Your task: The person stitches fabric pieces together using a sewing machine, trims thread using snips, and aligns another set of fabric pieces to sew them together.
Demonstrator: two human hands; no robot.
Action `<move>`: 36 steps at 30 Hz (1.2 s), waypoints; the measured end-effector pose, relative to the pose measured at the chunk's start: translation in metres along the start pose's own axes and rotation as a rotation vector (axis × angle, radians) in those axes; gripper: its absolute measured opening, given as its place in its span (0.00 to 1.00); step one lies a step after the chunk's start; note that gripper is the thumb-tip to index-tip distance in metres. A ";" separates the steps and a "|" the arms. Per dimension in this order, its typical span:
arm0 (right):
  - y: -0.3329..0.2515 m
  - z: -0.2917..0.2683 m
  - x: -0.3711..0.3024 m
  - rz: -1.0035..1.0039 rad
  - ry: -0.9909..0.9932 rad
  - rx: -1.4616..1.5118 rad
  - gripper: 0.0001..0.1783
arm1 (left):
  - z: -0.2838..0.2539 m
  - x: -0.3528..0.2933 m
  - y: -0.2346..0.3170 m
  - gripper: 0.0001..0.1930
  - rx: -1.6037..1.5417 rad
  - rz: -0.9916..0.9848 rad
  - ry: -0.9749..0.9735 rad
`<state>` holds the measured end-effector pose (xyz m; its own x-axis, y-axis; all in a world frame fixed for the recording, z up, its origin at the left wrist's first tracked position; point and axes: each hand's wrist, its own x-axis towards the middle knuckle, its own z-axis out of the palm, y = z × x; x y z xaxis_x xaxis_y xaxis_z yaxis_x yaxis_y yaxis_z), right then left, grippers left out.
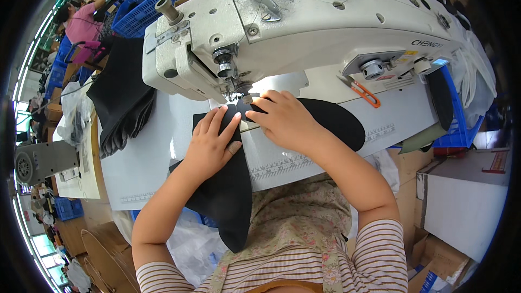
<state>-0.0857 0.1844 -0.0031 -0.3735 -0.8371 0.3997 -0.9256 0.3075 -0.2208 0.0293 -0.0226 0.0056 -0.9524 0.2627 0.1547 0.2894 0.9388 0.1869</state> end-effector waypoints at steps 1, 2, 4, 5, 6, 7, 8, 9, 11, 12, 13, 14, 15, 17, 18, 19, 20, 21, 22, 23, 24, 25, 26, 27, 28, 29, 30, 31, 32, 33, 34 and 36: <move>0.000 0.000 0.001 -0.001 -0.003 0.002 0.21 | 0.000 -0.001 -0.001 0.30 -0.001 -0.003 0.002; -0.001 -0.001 0.002 -0.004 -0.001 0.003 0.20 | 0.001 -0.001 -0.001 0.30 -0.002 -0.005 0.004; -0.001 0.000 0.002 -0.006 -0.002 0.004 0.20 | 0.000 -0.002 -0.003 0.30 -0.012 -0.001 0.002; 0.000 0.000 0.001 0.000 0.001 0.008 0.20 | 0.000 -0.002 -0.003 0.30 -0.019 0.006 0.001; 0.000 0.001 0.000 0.006 0.004 0.013 0.20 | 0.000 -0.002 -0.003 0.30 -0.021 0.005 0.000; -0.001 0.001 0.001 0.005 0.003 0.015 0.20 | 0.000 -0.002 -0.004 0.30 -0.028 0.011 0.002; -0.001 0.000 0.002 0.008 0.001 0.017 0.19 | -0.001 -0.002 -0.004 0.30 -0.035 0.017 0.004; -0.001 -0.001 0.002 0.011 -0.001 0.018 0.19 | -0.001 -0.002 -0.005 0.30 -0.035 0.015 0.003; -0.002 -0.001 0.002 0.010 0.004 0.021 0.18 | -0.002 -0.002 -0.005 0.30 -0.038 0.022 0.006; -0.001 -0.001 0.002 0.007 0.010 0.024 0.18 | -0.002 -0.002 -0.005 0.30 -0.039 0.021 0.004; -0.001 0.000 0.001 0.009 0.009 0.024 0.18 | -0.003 -0.001 -0.004 0.30 -0.038 0.022 -0.002; 0.001 0.002 0.000 0.006 0.018 0.024 0.18 | -0.004 -0.001 -0.004 0.30 -0.036 0.022 -0.008; 0.002 0.004 -0.001 0.004 0.026 0.024 0.17 | -0.004 0.001 -0.004 0.30 -0.038 0.022 -0.010; 0.003 0.004 0.001 0.009 0.018 0.028 0.17 | -0.004 0.002 -0.005 0.30 -0.039 0.025 -0.011; 0.004 0.003 0.001 0.014 0.010 0.030 0.16 | -0.004 0.004 -0.005 0.30 -0.041 0.025 -0.015; 0.006 0.003 0.003 0.016 0.008 0.032 0.16 | -0.003 0.006 -0.006 0.29 -0.036 0.018 -0.011; 0.007 0.003 0.004 0.031 -0.007 0.046 0.15 | -0.003 0.008 -0.006 0.29 -0.031 0.011 -0.007; 0.008 0.003 0.006 0.045 -0.023 0.059 0.15 | -0.003 0.010 -0.007 0.29 -0.035 0.011 -0.011; 0.008 0.003 0.006 0.045 -0.023 0.061 0.15 | -0.004 0.011 -0.007 0.29 -0.022 0.004 -0.007; 0.007 0.003 0.007 0.052 -0.011 0.052 0.15 | -0.005 0.013 -0.007 0.28 -0.009 -0.002 -0.002; 0.008 0.003 0.007 0.059 0.001 0.043 0.14 | -0.005 0.014 -0.006 0.28 -0.006 -0.003 0.007; 0.009 0.003 0.008 0.062 -0.003 0.045 0.14 | -0.004 0.016 -0.007 0.28 -0.010 -0.003 0.004; 0.010 0.003 0.008 0.073 -0.016 0.046 0.14 | -0.004 0.017 -0.008 0.28 0.001 -0.005 -0.002; 0.012 0.004 0.009 0.083 -0.028 0.047 0.13 | -0.004 0.019 -0.009 0.28 0.013 -0.007 -0.007; 0.013 0.005 0.009 0.086 -0.031 0.050 0.13 | -0.003 0.020 -0.009 0.28 0.010 -0.008 -0.011; 0.014 0.006 0.010 0.082 -0.027 0.047 0.13 | -0.002 0.021 -0.009 0.27 0.042 0.002 0.022; 0.015 0.007 0.011 0.078 -0.022 0.043 0.12 | -0.001 0.022 -0.010 0.27 0.075 0.013 0.056; 0.015 0.008 0.011 0.081 -0.024 0.045 0.12 | -0.001 0.023 -0.010 0.27 0.072 0.013 0.053; 0.016 0.008 0.011 0.077 -0.015 0.042 0.11 | 0.000 0.023 -0.010 0.27 0.077 0.013 0.055; 0.016 0.008 0.011 0.074 -0.006 0.038 0.11 | 0.000 0.024 -0.011 0.27 0.081 0.013 0.056; 0.017 0.009 0.011 0.076 -0.008 0.040 0.11 | 0.000 0.024 -0.011 0.27 0.080 0.013 0.054; 0.018 0.009 0.010 0.074 0.002 0.060 0.10 | 0.000 0.024 -0.010 0.26 0.092 0.004 0.045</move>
<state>-0.1057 0.1773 -0.0107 -0.4408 -0.8121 0.3823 -0.8901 0.3405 -0.3031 0.0036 -0.0260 0.0074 -0.9454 0.2583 0.1987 0.2811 0.9548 0.0963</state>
